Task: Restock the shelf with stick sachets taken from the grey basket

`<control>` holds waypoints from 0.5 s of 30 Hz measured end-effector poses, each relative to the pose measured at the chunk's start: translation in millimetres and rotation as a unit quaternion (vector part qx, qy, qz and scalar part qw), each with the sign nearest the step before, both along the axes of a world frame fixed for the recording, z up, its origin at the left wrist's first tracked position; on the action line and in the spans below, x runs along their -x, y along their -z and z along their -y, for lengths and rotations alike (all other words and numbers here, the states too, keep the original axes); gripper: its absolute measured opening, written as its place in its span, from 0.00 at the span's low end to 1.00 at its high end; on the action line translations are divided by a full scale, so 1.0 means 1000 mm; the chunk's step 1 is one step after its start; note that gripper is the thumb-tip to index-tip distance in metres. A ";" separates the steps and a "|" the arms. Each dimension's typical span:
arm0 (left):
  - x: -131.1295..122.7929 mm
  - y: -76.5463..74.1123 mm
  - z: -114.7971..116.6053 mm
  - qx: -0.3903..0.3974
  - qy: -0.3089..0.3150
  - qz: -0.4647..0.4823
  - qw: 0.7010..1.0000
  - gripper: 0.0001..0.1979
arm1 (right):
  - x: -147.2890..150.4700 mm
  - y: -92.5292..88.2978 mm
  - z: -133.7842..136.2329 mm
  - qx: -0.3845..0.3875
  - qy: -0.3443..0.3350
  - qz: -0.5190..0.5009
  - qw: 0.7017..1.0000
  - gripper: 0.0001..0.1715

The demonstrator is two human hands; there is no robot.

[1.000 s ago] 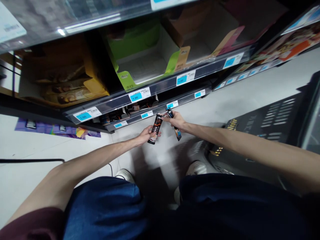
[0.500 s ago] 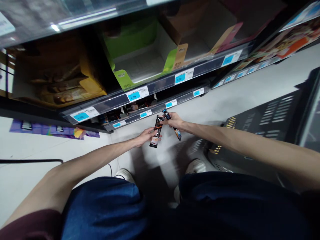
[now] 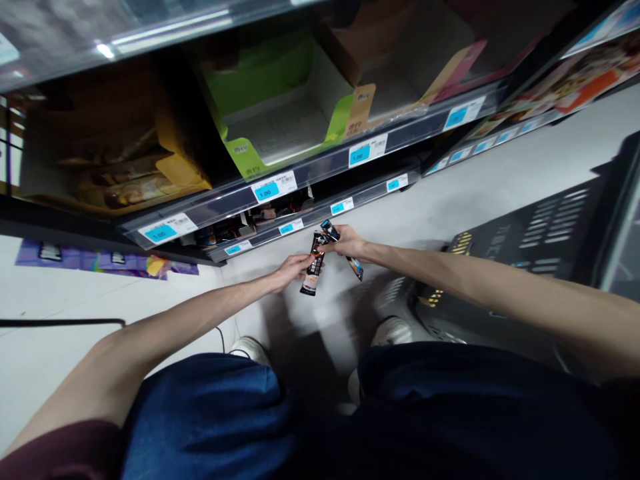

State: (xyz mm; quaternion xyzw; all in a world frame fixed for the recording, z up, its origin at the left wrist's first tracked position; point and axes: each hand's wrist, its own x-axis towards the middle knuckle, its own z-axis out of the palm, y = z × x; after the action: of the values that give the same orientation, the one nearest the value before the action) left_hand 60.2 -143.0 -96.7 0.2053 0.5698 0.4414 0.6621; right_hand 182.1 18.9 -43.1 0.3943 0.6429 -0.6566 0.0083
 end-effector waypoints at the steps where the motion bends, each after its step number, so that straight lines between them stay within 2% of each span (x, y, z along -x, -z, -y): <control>1: -0.001 -0.001 0.000 -0.001 -0.006 0.000 1.000 0.30 | 0.000 0.000 0.000 0.001 -0.001 -0.006 1.000 0.18; 3: -0.001 -0.003 -0.001 -0.002 -0.014 0.001 1.000 0.30 | -0.001 0.002 -0.001 0.002 -0.006 -0.010 1.000 0.18; 10: 0.006 -0.006 0.000 -0.002 -0.030 -0.040 0.999 0.26 | -0.002 0.018 -0.008 0.012 -0.006 -0.017 1.000 0.26; 15: 0.004 -0.005 0.000 -0.008 -0.027 -0.038 0.999 0.26 | 0.000 0.015 -0.008 -0.003 -0.002 -0.026 1.000 0.26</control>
State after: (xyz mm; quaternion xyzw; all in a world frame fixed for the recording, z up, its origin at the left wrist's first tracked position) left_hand 56.4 -142.7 -91.9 0.2117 0.5964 0.4553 0.6262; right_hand 182.1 27.2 -58.6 0.3755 0.6461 -0.6645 -0.0083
